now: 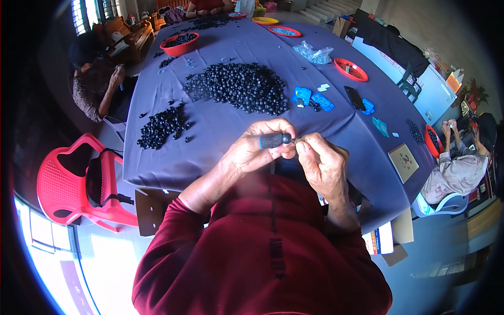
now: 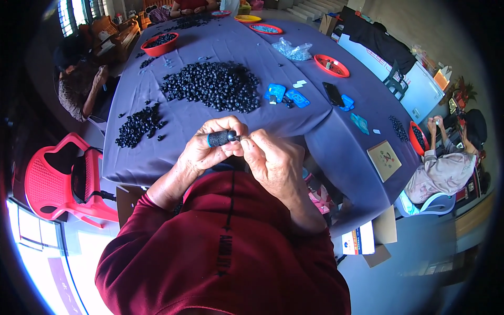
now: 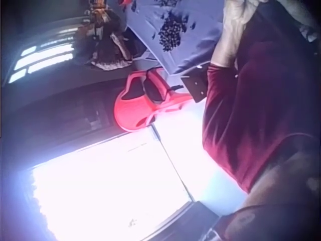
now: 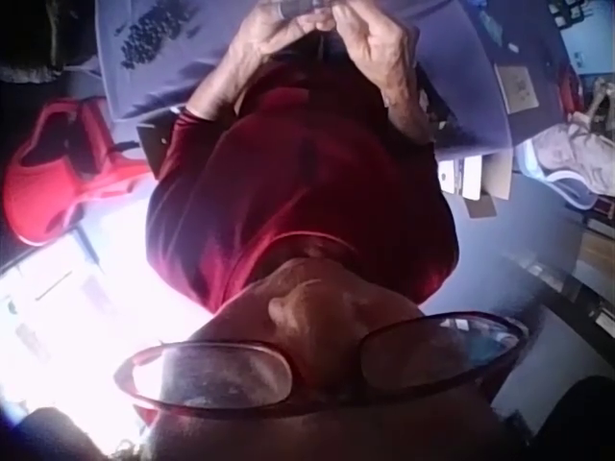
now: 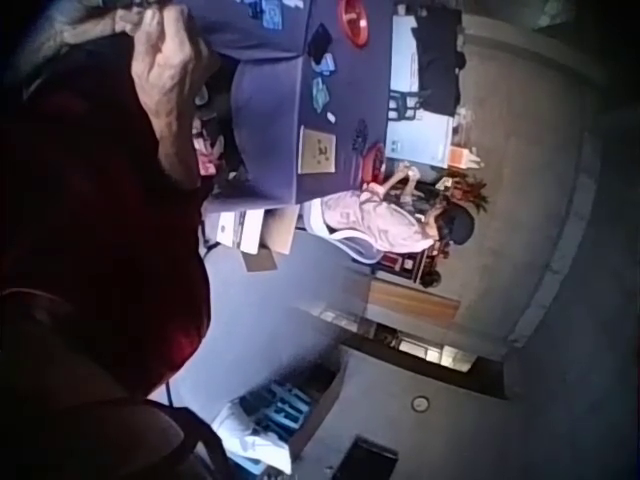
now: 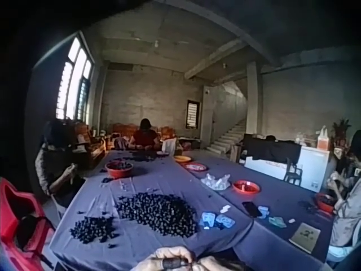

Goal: The person assembles small black plastic components by hand at a workstation.

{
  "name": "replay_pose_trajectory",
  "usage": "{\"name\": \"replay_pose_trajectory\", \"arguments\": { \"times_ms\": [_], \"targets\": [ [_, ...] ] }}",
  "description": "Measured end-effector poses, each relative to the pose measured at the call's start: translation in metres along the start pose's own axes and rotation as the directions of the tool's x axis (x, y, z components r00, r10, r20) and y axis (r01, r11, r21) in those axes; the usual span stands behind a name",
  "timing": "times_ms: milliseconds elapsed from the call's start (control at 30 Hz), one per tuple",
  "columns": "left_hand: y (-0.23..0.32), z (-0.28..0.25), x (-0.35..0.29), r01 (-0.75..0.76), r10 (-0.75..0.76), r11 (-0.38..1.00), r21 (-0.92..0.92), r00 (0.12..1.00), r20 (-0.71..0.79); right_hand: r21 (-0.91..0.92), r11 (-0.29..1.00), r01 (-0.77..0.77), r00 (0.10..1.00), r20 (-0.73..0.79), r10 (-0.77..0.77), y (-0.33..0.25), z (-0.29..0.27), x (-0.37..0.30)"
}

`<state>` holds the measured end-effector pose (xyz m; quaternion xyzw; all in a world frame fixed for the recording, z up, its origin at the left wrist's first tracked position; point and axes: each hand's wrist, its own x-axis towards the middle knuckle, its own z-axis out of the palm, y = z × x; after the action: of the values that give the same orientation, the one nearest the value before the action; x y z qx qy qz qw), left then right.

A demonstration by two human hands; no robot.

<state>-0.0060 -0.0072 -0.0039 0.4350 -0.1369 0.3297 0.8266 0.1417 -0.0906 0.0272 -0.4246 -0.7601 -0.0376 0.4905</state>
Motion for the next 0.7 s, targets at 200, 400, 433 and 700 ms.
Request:
{"name": "replay_pose_trajectory", "arguments": {
  "times_ms": [200, 400, 433, 700],
  "targets": [
    [0.003, 0.003, -0.001, 0.040, -0.033, 0.997, 0.060, 0.994, -0.101, 0.033, 0.998, -0.051, 0.999, 0.020, 0.050, 0.004, 0.003, -0.002],
    [0.001, 0.001, -0.001, -0.019, 0.022, 0.997, 0.076, 0.999, -0.046, -0.004, 0.998, -0.066, 0.997, 0.044, 0.066, 0.002, 0.001, 0.000],
    [0.002, 0.000, -0.001, -0.015, 0.018, 0.998, 0.068, 0.999, -0.044, -0.004, 0.998, -0.067, 0.997, 0.044, 0.067, 0.003, 0.001, 0.000],
    [0.005, -0.003, -0.002, -0.043, 0.056, 0.994, 0.098, 0.990, -0.133, -0.049, 0.998, -0.027, 0.996, 0.082, 0.031, 0.007, 0.011, -0.001]
  ]
}}
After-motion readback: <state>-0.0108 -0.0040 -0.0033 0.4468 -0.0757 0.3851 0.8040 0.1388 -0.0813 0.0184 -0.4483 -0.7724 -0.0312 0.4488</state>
